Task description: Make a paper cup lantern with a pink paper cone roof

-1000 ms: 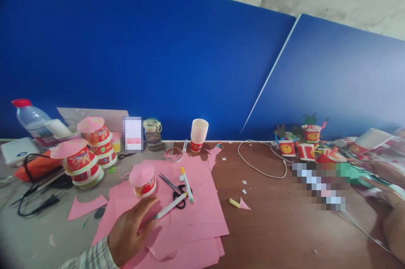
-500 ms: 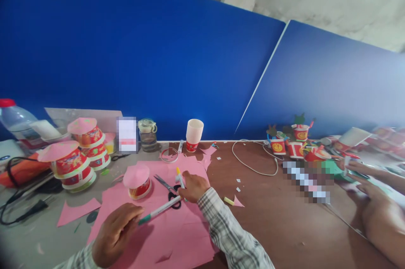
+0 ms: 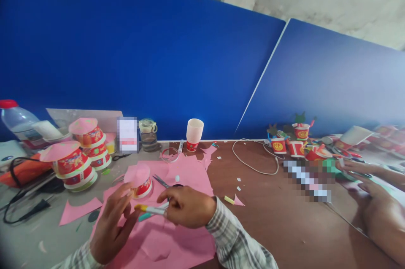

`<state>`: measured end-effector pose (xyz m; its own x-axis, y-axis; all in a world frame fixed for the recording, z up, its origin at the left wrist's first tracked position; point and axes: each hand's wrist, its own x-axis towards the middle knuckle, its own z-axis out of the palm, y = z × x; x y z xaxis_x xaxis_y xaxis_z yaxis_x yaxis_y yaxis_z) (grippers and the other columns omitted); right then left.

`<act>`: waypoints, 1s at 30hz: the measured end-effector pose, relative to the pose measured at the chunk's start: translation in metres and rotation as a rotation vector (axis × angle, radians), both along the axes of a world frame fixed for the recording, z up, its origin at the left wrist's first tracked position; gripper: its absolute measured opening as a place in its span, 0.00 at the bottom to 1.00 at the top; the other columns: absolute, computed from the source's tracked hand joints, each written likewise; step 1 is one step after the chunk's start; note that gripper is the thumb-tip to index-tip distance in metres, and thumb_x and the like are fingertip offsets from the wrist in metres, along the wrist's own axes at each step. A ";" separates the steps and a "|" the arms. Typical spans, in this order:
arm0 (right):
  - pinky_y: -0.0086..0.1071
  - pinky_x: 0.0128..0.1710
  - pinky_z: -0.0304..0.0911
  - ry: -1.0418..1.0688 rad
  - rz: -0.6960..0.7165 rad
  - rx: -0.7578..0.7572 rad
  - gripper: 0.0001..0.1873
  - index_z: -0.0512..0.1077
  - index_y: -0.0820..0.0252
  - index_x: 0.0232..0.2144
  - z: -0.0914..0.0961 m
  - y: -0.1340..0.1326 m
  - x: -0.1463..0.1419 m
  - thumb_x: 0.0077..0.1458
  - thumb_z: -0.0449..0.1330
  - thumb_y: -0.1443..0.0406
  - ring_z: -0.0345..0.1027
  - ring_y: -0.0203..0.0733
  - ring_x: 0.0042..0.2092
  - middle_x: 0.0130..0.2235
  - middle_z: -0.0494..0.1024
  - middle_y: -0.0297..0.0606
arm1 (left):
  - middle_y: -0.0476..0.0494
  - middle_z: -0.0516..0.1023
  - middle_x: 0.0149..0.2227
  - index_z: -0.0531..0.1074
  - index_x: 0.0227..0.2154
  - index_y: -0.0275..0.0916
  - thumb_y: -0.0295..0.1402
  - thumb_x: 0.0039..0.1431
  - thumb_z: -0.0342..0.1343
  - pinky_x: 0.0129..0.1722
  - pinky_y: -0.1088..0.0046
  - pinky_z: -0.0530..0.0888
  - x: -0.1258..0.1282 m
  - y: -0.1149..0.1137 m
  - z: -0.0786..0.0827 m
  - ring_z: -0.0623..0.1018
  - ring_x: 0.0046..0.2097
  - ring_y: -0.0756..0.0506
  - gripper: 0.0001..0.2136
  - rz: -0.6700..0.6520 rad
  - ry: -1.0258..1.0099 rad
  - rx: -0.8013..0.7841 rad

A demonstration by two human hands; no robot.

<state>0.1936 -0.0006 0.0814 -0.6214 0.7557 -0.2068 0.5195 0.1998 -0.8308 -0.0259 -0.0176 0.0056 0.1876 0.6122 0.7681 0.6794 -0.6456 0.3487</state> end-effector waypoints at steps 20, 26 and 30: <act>0.25 0.20 0.57 0.700 -0.056 -0.262 0.14 0.74 0.62 0.28 -0.008 -0.002 -0.009 0.48 0.62 0.56 0.61 0.32 0.20 0.20 0.71 0.30 | 0.46 0.75 0.23 0.68 0.33 0.44 0.34 0.51 0.44 0.23 0.70 0.73 0.001 0.001 0.000 0.74 0.25 0.45 0.09 -0.112 0.059 -0.046; 0.23 0.10 0.49 0.852 -0.518 0.115 0.24 0.63 0.59 0.46 -0.012 0.017 0.002 0.52 0.54 0.50 0.53 0.29 0.11 0.17 0.74 0.30 | 0.48 0.69 0.28 0.59 0.42 0.41 0.36 0.53 0.34 0.28 0.65 0.71 -0.032 0.026 0.002 0.70 0.27 0.46 0.16 0.247 -0.339 -0.243; 0.22 0.11 0.50 0.707 -0.531 0.181 0.19 0.65 0.61 0.38 -0.030 0.025 -0.011 0.51 0.54 0.52 0.52 0.29 0.12 0.16 0.72 0.28 | 0.48 0.69 0.28 0.67 0.29 0.42 0.46 0.46 0.40 0.30 0.61 0.71 -0.052 0.049 -0.003 0.71 0.31 0.43 0.16 0.224 -0.213 -0.319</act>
